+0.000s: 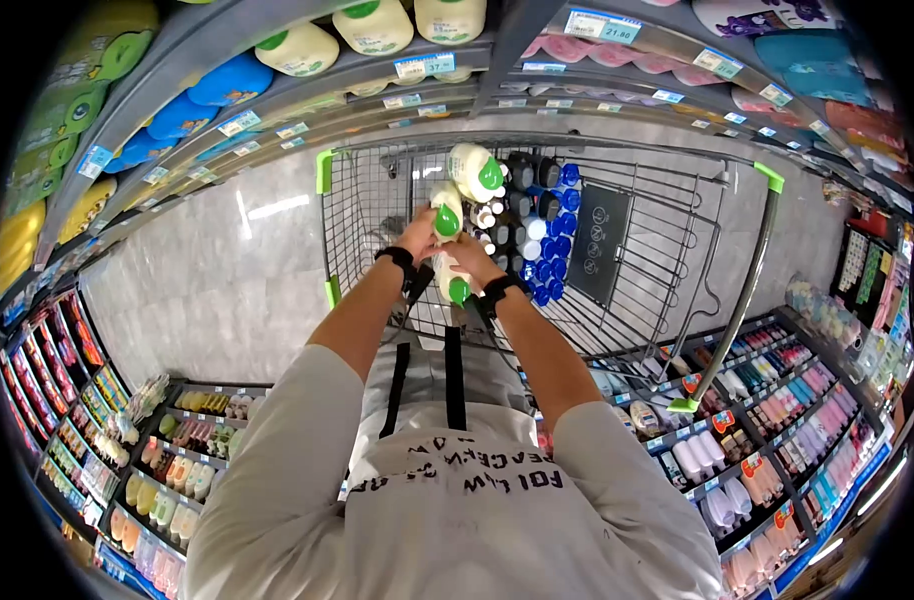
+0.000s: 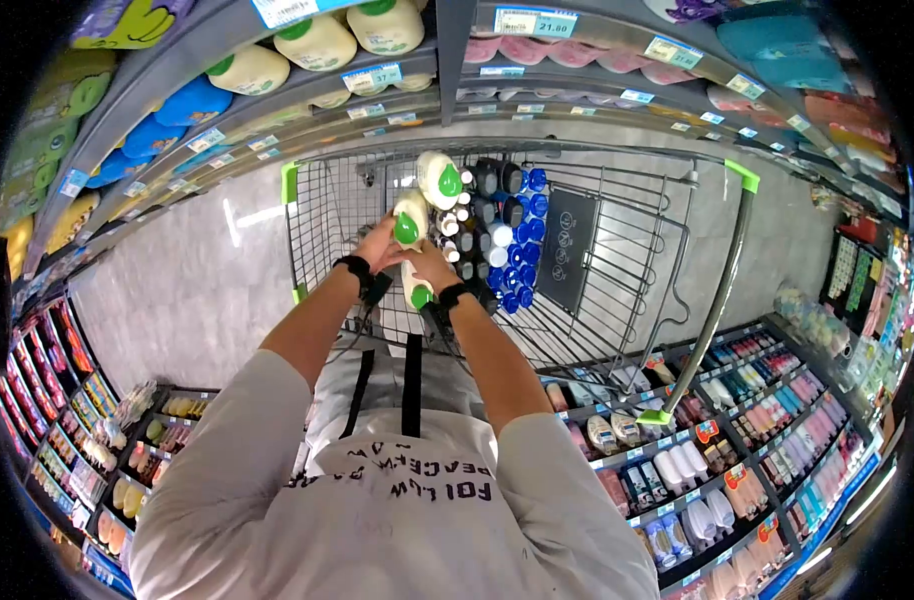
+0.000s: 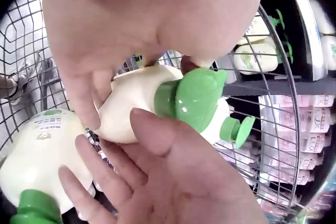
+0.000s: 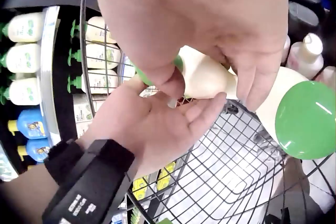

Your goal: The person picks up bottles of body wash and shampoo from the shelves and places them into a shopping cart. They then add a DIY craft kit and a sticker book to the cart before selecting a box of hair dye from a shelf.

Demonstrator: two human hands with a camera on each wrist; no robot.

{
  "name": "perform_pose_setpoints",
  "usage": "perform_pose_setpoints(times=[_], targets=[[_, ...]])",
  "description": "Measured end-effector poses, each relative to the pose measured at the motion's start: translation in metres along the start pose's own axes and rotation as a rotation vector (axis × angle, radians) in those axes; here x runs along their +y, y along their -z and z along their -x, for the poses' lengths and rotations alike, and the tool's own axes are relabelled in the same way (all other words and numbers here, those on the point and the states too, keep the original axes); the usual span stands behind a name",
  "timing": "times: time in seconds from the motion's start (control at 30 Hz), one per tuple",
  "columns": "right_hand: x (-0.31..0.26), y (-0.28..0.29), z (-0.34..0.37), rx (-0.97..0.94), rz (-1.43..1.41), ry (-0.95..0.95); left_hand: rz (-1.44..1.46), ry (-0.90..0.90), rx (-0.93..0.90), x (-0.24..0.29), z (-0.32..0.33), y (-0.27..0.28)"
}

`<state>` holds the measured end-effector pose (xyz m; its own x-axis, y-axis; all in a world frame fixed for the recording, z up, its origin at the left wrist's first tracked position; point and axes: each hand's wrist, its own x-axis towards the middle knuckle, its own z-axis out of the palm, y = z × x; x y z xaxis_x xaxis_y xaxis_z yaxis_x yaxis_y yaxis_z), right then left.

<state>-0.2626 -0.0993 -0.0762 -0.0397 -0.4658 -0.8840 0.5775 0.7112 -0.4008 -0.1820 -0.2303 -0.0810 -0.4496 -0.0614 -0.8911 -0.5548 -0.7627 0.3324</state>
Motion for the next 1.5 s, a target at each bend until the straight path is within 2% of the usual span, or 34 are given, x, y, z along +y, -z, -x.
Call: perform_pose_setpoints(times=[0.07,0.13,0.2,0.23,0.27,0.33,0.37,0.4,0.43,0.47,0.5,0.53,0.57,0.6,0.63,0.67,0.7,0.73,0.77,0.8,0.83,0.87,0.93,0.97,1.03,1.2,1.33,1.37,1.47,1.5], targets=[[0.007,0.009,0.009,0.065,0.016,0.112,-0.116,0.051,0.063,0.004,0.016,-0.003],[0.025,0.031,0.003,-0.008,-0.030,0.095,-0.154,0.047,0.075,0.000,0.024,0.002],[0.015,0.036,0.039,-0.039,-0.191,0.138,-0.267,-0.017,0.173,0.004,0.055,-0.001],[0.010,0.035,0.057,0.009,-0.206,0.148,-0.529,-0.063,0.178,-0.001,0.056,0.010],[0.006,0.034,0.074,0.058,-0.221,0.161,-0.790,-0.112,0.188,-0.012,0.048,0.029],[0.017,0.044,0.090,0.052,-0.229,0.165,-1.108,-0.481,0.175,-0.041,0.054,0.063],[0.044,0.065,0.075,-0.056,0.020,0.304,-1.196,-0.342,0.245,-0.041,0.072,0.063],[0.061,0.083,0.061,-0.146,0.285,0.447,-1.261,-0.406,0.122,-0.035,0.107,0.067],[0.041,0.051,0.110,0.174,-0.003,0.274,-1.475,-0.375,0.146,-0.048,0.107,0.081],[0.050,0.058,0.119,0.078,-0.065,0.307,-1.519,-0.295,0.063,-0.041,0.141,0.078],[0.077,0.072,0.104,0.094,-0.207,0.365,-1.701,-0.218,-0.121,-0.048,0.146,0.091],[0.083,0.076,0.124,0.120,0.013,0.502,-1.600,-0.372,-0.003,-0.098,0.113,0.128],[0.087,0.089,0.138,0.088,0.063,0.407,-1.645,-0.020,0.004,-0.074,0.162,0.107],[0.093,0.097,0.153,0.185,0.374,0.494,-1.721,-0.032,0.085,-0.114,0.120,0.144],[0.105,0.085,0.169,0.390,0.031,0.359,-1.775,0.091,-0.020,-0.125,0.089,0.161],[0.106,0.073,0.201,0.431,-0.105,0.290,-1.777,-0.039,0.141,-0.122,0.118,0.154],[0.128,0.074,0.208,0.512,-0.129,0.344,-1.776,-0.113,0.171,-0.118,0.141,0.147],[0.158,0.091,0.198,0.535,-0.101,0.313,-1.891,0.117,0.068,-0.099,0.161,0.131],[0.167,0.077,0.221,0.546,-0.212,0.282,-1.953,-0.034,0.200,-0.110,0.166,0.130],[0.184,0.066,0.237,0.602,-0.251,0.263,-1.937,-0.102,0.280,-0.112,0.179,0.125],[0.243,0.110,0.213,0.407,0.247,0.504,-1.934,-0.176,0.278,-0.114,0.177,0.135],[0.228,0.080,0.240,0.494,-0.306,0.075,-1.921,-0.246,0.263,-0.123,0.176,0.140],[0.253,0.055,0.266,0.551,-0.143,0.040,-1.824,-0.292,0.294,-0.134,0.162,0.147],[0.260,0.045,0.273,0.567,-0.132,0.038,-1.877,-0.189,0.210,-0.134,0.159,0.148],[0.269,0.026,0.282,0.633,-0.034,-0.102,-1.854,-0.232,0.214,-0.146,0.167,0.147],[0.280,-0.008,0.289,0.695,-0.056,-0.085,-1.882,-0.222,0.247,-0.162,0.176,0.157],[0.262,-0.022,0.299,0.689,-0.141,-0.040,-1.890,0.017,0.063,-0.162,0.177,0.154],[0.263,-0.017,0.298,0.732,-0.167,-0.018,-1.893,0.035,0.066,-0.162,0.176,0.159],[0.273,0.007,0.280,0.795,-0.256,-0.005,-1.724,0.078,-0.146,-0.168,0.170,0.175],[0.275,0.010,0.277,0.849,-0.323,-0.017,-1.790,0.114,-0.025,-0.145,0.230,0.158]])
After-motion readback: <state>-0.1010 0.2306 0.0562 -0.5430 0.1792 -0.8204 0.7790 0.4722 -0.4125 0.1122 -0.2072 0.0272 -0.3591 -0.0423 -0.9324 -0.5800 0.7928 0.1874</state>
